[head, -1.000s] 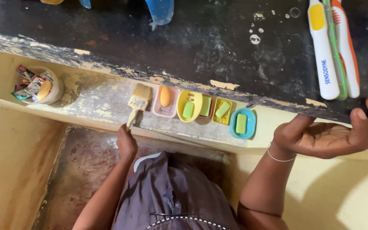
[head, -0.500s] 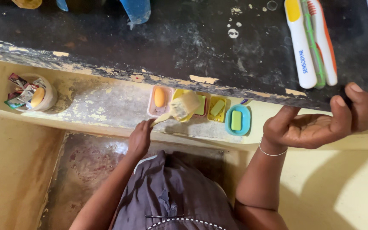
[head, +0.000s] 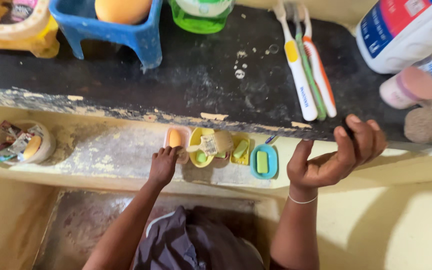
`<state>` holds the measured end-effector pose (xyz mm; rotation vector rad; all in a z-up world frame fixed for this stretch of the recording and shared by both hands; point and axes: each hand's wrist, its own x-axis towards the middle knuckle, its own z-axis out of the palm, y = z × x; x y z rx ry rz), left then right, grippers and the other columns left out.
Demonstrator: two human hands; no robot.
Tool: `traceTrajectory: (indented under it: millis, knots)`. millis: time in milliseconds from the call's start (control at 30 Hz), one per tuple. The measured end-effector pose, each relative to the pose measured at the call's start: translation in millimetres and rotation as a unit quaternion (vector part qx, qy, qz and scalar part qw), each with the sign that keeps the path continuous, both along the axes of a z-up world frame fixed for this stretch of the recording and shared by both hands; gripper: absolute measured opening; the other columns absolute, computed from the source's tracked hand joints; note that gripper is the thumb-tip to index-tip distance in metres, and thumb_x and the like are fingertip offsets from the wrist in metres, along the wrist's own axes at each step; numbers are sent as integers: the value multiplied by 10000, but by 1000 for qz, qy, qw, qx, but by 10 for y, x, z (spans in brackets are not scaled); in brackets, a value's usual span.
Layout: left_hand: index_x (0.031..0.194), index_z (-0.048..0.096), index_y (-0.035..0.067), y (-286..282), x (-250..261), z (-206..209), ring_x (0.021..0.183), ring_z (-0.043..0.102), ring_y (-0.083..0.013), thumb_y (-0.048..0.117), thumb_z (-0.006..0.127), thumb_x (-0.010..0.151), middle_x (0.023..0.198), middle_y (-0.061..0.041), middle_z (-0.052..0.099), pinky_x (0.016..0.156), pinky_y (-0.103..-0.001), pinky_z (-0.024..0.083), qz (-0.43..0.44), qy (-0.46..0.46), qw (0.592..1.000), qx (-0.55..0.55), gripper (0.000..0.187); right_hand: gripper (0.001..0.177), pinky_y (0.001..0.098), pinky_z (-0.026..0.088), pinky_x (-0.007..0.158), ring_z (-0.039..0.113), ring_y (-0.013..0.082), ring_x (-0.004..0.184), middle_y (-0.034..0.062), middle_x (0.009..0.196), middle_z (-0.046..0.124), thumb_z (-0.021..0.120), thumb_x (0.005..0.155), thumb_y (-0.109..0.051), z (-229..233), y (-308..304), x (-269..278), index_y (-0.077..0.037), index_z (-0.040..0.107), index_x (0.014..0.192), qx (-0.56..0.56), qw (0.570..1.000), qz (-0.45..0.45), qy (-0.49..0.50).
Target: The person organizes bathroom items on a shelf. They pick up and place down various items including soap bars, a sponge, a brush, toothbrushes, and tubes of cream, arranging them in a neat row.
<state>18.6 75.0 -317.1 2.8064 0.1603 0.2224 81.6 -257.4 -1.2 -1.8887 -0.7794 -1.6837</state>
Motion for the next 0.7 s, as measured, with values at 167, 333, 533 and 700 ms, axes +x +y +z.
traceTrajectory:
  millis: [167,333,533,700]
  knots:
    - [1349,581,176,-88,-107,226,1189,539,-331,137,670,830,1286,-103,600,930,-505,440,33,-97,994,-26,528,331,578,359,1144,463,378,1294,160,1325,562,642,1010,-246,66,52,-51,-58,521,1255,11,1000,-7,7]
    - [1255,648,126,-256,-319,679,1237,530,-371,6,634,823,1310,-145,595,998,-507,446,37,-219,972,-79,448,325,568,349,1162,452,388,1325,155,1340,559,648,1024,-239,92,117,-97,-52,522,1259,28,1000,1,11]
    - [1172,678,113,-341,-634,1379,1232,551,-367,-54,654,800,1265,-143,613,1036,-499,448,24,-355,930,-89,409,301,551,353,1176,458,394,1357,159,1356,577,654,1045,-218,168,189,-206,-34,537,1252,39,999,11,34]
    - [1110,693,143,-185,-782,1852,1255,535,-335,-44,694,819,1262,-109,606,1055,-465,451,48,-468,881,-47,346,291,554,357,1161,481,404,1336,163,1343,599,661,1030,-182,210,230,-262,-10,549,1236,27,999,-4,27]
